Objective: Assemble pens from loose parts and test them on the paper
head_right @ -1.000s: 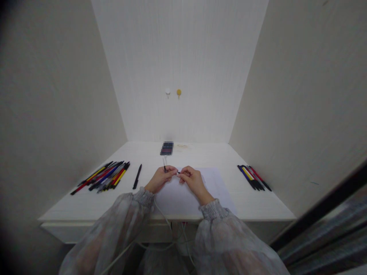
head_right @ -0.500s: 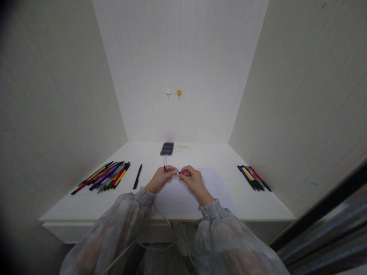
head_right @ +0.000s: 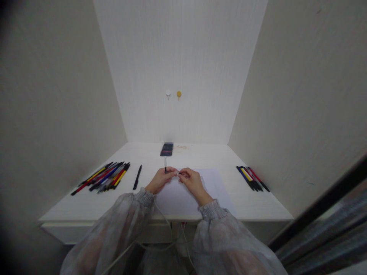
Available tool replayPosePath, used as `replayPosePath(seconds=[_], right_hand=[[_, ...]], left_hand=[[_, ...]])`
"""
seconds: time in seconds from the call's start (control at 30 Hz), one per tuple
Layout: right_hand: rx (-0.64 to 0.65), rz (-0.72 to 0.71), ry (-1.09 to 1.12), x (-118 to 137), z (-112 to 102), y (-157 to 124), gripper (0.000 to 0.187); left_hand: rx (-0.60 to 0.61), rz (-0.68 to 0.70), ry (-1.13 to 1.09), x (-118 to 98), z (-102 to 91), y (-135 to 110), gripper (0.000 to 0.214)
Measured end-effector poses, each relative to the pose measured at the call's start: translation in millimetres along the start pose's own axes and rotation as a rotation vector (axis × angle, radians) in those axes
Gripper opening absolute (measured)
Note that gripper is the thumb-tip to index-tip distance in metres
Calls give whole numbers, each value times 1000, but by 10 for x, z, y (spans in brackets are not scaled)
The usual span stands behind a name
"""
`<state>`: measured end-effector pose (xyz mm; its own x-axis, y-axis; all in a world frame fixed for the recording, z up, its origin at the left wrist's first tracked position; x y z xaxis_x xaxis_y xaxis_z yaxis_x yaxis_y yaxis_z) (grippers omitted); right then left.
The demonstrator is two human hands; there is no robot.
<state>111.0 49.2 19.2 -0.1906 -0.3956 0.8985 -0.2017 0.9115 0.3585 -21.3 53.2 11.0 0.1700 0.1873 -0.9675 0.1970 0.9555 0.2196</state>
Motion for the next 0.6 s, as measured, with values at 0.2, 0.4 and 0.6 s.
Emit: replayPosePath(seconds=[0.2,0.4,0.6], right_hand=[[-11,-43,-113,-21,10,-6,15],[-42,-159,-353,16,40,-40,14],[-62,-152,-453,54,-6,-16,16]], left_hand=[[12,0,36,15,-2,5,31],[12,9,70,60,-25,24,31],[10,-9,61,65,-21,13,37]])
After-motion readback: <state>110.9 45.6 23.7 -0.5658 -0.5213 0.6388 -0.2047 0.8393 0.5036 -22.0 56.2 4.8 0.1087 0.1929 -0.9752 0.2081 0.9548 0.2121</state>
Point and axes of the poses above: each hand's wrist, its own y-axis towards the middle knuckle, its own z-axis out of the palm, x = y × z, the point moved 5 cm from there along y, towards the middle knuckle, and after that the axes turned 5 degrees about z, right-handed, at the moved point
